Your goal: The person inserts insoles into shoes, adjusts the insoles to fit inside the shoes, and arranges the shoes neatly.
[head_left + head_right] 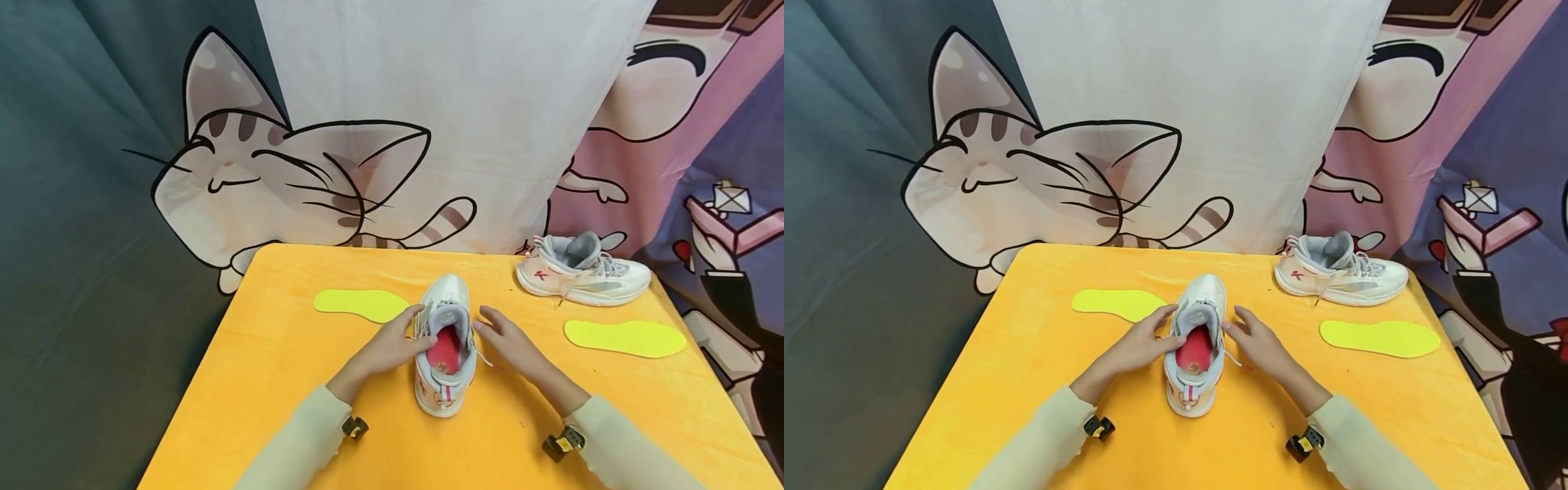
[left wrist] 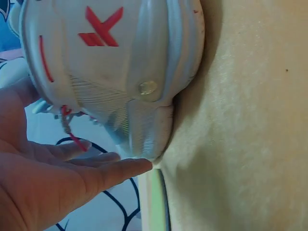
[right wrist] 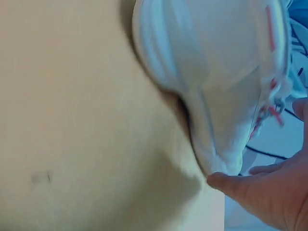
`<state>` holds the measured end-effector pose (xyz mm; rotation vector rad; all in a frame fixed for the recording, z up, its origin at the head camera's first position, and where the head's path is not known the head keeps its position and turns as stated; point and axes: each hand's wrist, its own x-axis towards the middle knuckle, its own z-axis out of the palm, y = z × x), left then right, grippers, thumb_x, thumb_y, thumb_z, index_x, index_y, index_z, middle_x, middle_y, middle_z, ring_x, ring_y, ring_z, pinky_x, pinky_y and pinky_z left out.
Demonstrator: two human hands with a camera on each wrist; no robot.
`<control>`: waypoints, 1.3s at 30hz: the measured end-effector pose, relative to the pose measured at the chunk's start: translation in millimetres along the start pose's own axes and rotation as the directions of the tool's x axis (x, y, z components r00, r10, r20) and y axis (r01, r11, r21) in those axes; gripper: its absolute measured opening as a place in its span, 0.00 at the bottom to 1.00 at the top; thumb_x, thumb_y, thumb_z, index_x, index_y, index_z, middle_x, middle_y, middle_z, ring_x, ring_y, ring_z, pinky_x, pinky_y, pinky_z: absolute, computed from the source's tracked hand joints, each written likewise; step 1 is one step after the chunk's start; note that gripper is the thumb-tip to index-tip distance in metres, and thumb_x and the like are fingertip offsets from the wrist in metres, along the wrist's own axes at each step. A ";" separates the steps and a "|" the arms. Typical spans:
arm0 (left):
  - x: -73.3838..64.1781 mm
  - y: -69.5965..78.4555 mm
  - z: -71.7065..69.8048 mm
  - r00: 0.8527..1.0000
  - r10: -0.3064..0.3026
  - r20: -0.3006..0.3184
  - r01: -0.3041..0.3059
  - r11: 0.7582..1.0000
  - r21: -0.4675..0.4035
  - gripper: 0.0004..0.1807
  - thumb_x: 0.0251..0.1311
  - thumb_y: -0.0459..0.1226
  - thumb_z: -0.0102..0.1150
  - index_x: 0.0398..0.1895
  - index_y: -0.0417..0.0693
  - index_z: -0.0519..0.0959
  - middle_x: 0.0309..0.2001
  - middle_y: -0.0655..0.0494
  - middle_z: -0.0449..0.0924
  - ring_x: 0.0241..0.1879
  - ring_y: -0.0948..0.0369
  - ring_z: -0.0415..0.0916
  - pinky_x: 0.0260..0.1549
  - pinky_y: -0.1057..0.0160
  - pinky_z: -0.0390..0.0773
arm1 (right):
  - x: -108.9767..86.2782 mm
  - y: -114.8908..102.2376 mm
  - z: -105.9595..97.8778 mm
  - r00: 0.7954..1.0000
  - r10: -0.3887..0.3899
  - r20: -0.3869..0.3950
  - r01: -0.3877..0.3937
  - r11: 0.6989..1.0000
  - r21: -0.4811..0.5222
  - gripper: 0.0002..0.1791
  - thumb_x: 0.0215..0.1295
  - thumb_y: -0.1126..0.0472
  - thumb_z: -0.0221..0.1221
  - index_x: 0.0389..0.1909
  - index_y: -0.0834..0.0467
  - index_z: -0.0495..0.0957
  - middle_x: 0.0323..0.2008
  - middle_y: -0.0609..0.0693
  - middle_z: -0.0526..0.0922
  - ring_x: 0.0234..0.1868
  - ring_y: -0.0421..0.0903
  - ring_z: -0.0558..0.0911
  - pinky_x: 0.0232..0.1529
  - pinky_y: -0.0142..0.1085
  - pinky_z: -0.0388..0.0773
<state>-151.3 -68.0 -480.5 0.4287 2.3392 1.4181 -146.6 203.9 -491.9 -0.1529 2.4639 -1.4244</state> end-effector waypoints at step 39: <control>14.3 9.0 16.6 0.997 0.038 -0.062 -0.041 0.999 -0.035 0.25 0.75 0.44 0.58 0.71 0.45 0.74 0.49 0.47 0.84 0.36 0.61 0.77 0.33 0.67 0.79 | 14.1 -7.1 -21.3 0.898 -0.042 0.437 -0.121 0.934 0.337 0.30 0.66 0.70 0.49 0.67 0.80 0.59 0.35 0.49 0.73 0.31 0.37 0.71 0.36 0.28 0.73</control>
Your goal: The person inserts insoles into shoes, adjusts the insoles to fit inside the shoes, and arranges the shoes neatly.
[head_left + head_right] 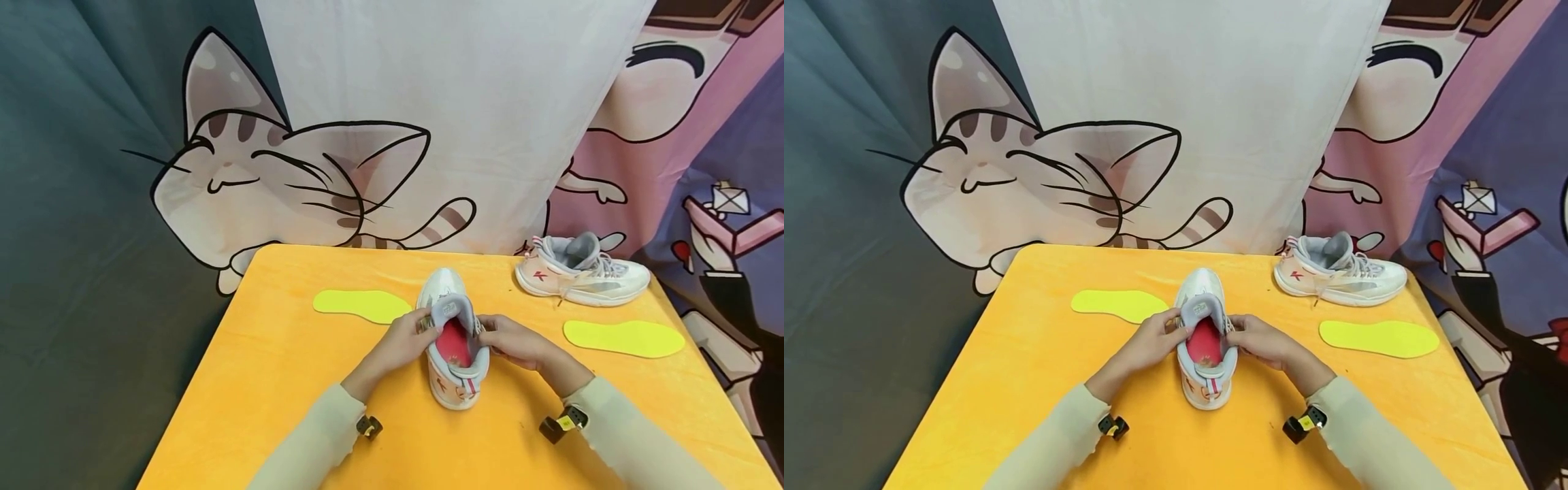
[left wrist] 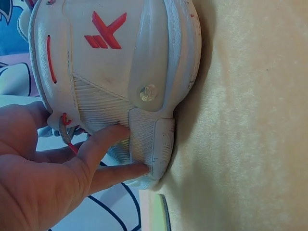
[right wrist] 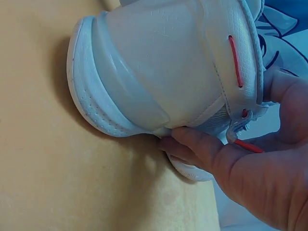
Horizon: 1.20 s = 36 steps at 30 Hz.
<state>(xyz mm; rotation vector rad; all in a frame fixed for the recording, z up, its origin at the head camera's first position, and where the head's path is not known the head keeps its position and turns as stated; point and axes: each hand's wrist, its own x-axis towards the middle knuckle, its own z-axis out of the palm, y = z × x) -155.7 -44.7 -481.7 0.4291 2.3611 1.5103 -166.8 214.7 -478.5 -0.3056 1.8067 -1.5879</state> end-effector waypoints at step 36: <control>5.4 16.9 5.5 0.983 0.153 -0.105 -0.146 0.987 0.074 0.23 0.69 0.34 0.63 0.66 0.44 0.77 0.62 0.47 0.83 0.64 0.56 0.79 0.60 0.59 0.80 | 0.4 -4.0 16.9 0.857 -0.405 -0.320 0.239 0.862 -0.448 0.26 0.74 0.68 0.59 0.71 0.60 0.72 0.67 0.60 0.77 0.69 0.59 0.75 0.66 0.53 0.74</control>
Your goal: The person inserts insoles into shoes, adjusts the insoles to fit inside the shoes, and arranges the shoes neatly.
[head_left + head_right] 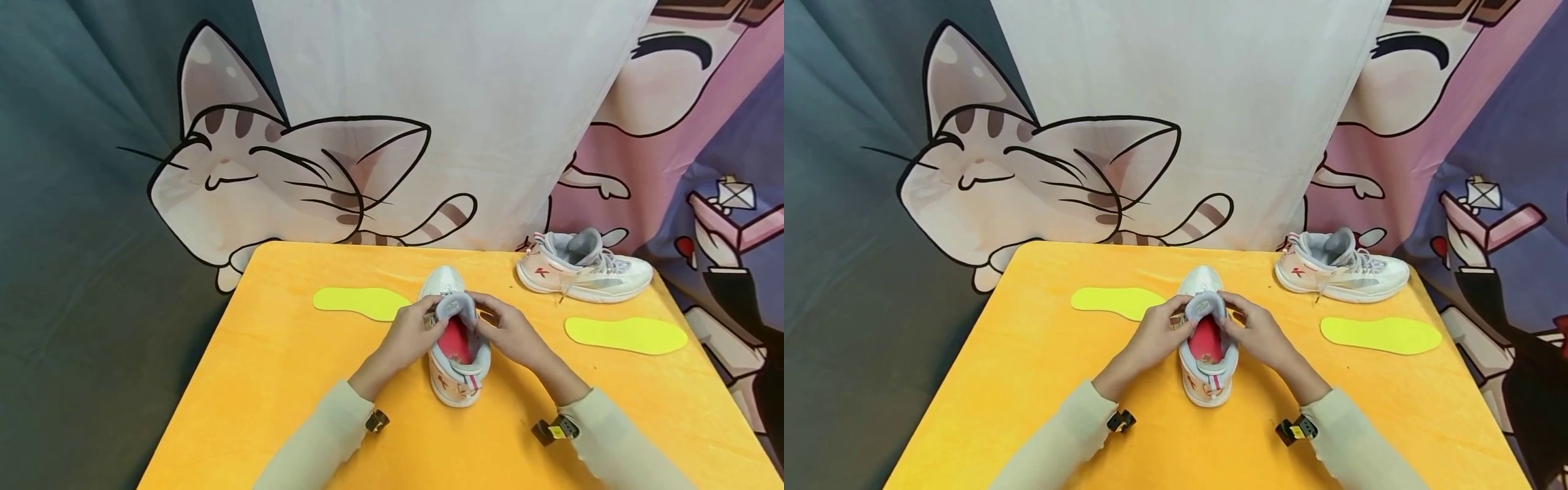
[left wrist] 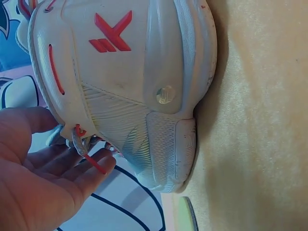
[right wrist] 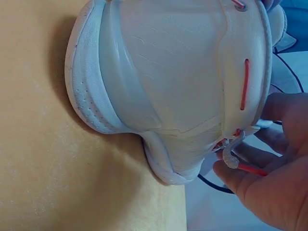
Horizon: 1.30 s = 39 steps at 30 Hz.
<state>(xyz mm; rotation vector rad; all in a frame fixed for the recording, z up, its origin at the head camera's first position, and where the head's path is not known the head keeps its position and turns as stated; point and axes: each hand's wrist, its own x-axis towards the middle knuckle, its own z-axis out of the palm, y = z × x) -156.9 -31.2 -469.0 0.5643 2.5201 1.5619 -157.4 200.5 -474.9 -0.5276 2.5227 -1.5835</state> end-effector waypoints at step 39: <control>37.1 1.6 -11.3 0.999 -0.001 -0.038 0.009 0.978 0.210 0.12 0.72 0.36 0.59 0.56 0.50 0.80 0.38 0.52 0.86 0.27 0.65 0.77 0.28 0.71 0.78 | -12.5 -1.5 1.1 0.934 0.280 0.220 -0.283 0.959 -0.020 0.33 0.77 0.56 0.55 0.75 0.68 0.60 0.67 0.68 0.73 0.64 0.59 0.76 0.62 0.50 0.78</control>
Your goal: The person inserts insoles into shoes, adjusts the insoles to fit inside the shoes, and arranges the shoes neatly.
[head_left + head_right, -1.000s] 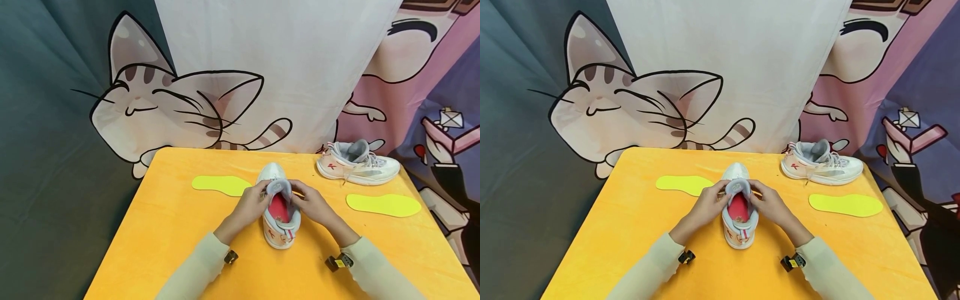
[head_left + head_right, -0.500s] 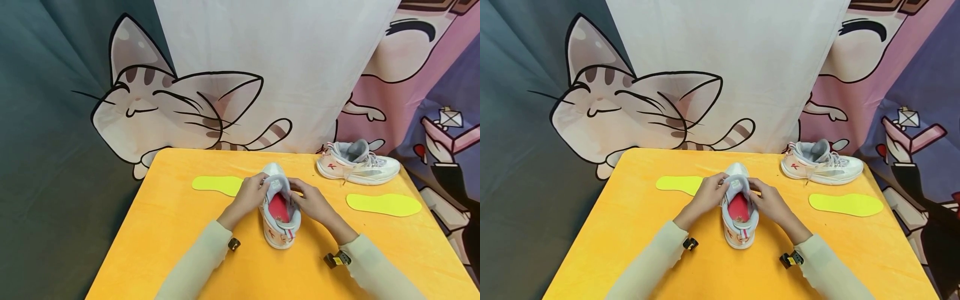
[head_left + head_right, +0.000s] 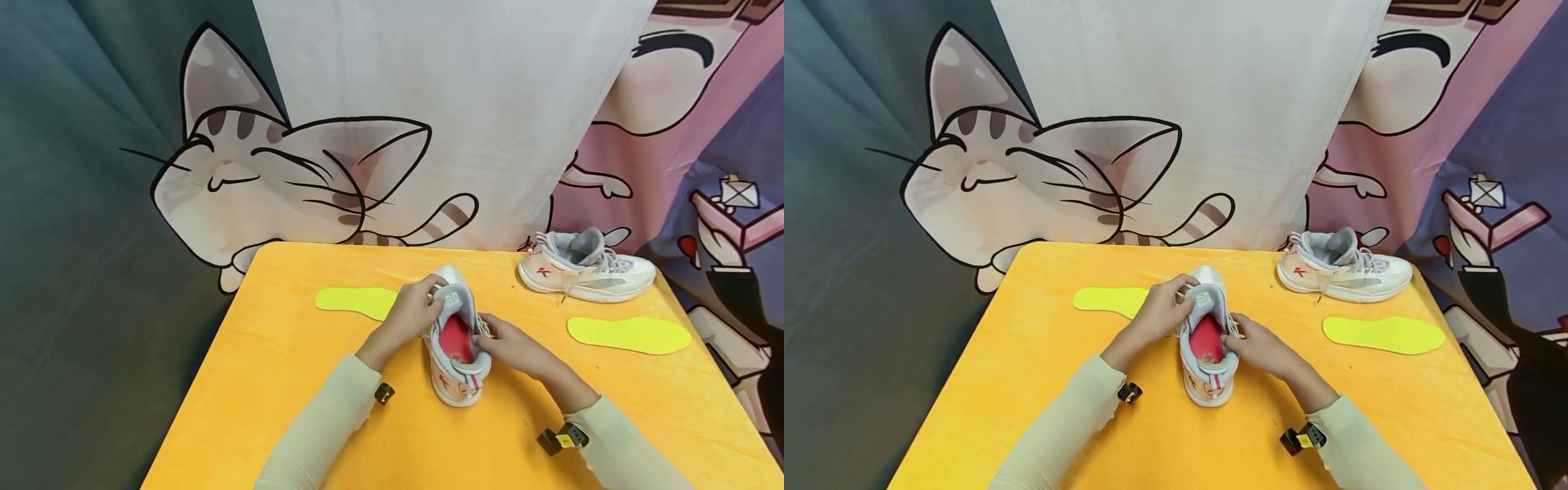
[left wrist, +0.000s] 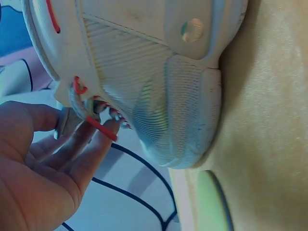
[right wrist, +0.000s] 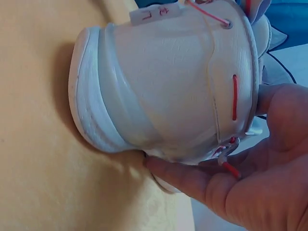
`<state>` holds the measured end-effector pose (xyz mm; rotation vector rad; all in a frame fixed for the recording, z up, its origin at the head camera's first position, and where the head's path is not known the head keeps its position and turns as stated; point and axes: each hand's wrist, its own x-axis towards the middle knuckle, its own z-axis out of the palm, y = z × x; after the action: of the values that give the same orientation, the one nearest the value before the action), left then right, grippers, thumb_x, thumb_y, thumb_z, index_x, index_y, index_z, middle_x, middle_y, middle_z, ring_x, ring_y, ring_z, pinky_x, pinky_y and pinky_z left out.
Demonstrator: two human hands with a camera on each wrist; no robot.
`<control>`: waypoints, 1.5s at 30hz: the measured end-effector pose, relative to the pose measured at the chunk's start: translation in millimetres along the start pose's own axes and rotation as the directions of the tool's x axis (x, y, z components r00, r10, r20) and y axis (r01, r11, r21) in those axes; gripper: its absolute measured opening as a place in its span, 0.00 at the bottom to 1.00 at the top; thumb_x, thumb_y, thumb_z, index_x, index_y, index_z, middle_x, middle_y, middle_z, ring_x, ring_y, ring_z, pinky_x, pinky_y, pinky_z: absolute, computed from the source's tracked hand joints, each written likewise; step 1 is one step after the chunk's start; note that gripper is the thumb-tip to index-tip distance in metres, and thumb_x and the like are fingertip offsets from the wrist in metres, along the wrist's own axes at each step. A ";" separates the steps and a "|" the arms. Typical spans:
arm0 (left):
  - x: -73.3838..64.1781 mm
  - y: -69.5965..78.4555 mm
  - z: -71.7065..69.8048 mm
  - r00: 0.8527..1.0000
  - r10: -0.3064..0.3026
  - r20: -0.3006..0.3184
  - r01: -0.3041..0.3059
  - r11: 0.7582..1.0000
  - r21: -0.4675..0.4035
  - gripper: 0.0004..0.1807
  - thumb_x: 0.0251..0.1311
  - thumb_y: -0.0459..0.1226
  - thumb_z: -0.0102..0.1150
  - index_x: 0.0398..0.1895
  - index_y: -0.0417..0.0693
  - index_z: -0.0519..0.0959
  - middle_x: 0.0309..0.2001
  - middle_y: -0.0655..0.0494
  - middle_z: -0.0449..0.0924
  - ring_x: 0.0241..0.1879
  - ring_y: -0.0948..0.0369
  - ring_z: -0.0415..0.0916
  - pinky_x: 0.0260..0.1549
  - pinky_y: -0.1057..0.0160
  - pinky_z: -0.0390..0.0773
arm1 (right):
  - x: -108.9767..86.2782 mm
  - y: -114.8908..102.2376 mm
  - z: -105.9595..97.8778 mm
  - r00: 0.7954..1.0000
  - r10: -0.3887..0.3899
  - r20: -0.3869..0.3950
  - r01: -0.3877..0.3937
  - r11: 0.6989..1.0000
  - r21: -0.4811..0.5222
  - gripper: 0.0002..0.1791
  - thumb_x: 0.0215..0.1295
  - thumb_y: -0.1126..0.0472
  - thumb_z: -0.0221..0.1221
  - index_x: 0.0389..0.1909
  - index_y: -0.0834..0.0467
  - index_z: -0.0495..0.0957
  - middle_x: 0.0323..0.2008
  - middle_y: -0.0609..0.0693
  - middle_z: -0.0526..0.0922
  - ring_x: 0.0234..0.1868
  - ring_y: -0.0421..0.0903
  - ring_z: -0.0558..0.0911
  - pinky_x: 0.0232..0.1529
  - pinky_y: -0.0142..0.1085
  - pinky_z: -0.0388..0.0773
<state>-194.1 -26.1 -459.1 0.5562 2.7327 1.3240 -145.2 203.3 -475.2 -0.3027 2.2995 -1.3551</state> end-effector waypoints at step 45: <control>74.5 -8.0 4.9 0.983 0.011 0.182 -0.017 0.999 0.034 0.11 0.70 0.39 0.64 0.49 0.47 0.90 0.51 0.52 0.89 0.51 0.60 0.84 0.47 0.68 0.83 | -9.3 -6.2 14.2 0.996 -0.014 0.092 -0.002 0.986 0.167 0.44 0.65 0.71 0.52 0.80 0.71 0.45 0.70 0.67 0.64 0.65 0.59 0.67 0.56 0.30 0.70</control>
<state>-265.0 -1.5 -460.4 0.6648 2.6131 1.1672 -130.4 193.1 -473.2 -0.3118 2.0960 -1.4940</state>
